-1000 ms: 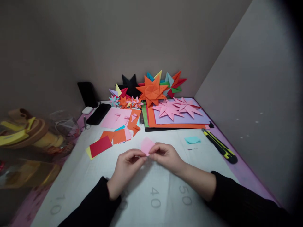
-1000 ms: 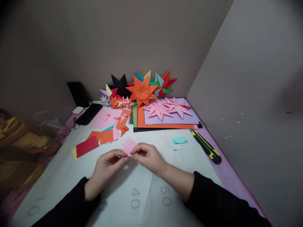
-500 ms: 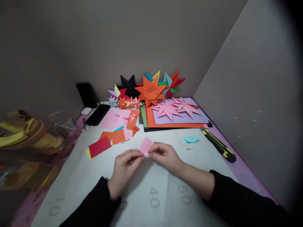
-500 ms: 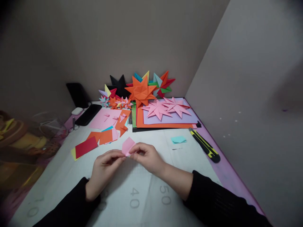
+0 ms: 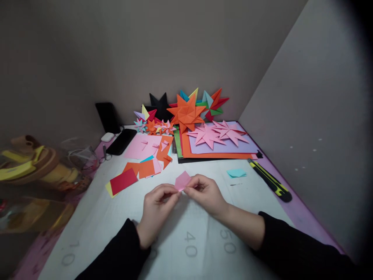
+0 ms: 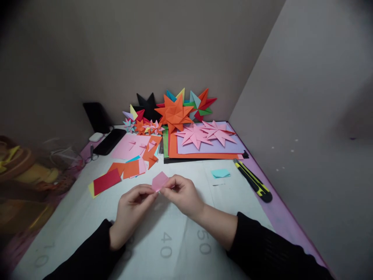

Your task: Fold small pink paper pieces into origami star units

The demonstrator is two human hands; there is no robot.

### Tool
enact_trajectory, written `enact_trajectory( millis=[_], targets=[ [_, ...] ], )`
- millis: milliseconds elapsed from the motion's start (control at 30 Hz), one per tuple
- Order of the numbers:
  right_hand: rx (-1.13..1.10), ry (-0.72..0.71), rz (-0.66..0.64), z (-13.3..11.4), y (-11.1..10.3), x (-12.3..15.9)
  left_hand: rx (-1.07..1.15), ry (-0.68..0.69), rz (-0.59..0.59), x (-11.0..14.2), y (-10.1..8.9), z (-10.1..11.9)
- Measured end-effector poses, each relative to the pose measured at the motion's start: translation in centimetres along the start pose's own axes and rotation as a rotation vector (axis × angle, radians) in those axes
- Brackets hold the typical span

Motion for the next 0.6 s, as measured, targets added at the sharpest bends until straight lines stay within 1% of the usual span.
enact_trajectory(
  millis=[167, 333, 600],
  targets=[
    [0.009, 0.001, 0.030, -0.10, 0.07, 0.17, 0.065, -0.085, 0.030, 0.30, 0.34, -0.48],
    [0.020, -0.019, 0.082, -0.14, -0.11, 0.44, 0.115, -0.178, 0.030, 0.40, 0.60, -0.70],
    [0.019, -0.028, 0.067, 0.20, -0.16, 0.64, 0.131, -0.214, 0.038, 0.30, 0.60, -0.39]
  ],
)
Point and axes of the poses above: each hand's wrist, its own x-axis away from the middle knuckle, its own y-axis out of the palm, z = x × y, the point moved 7 cm from there along -x, towards the middle knuckle, and after that the axes turned 14 degrees about -x, right-handed, at the moved point
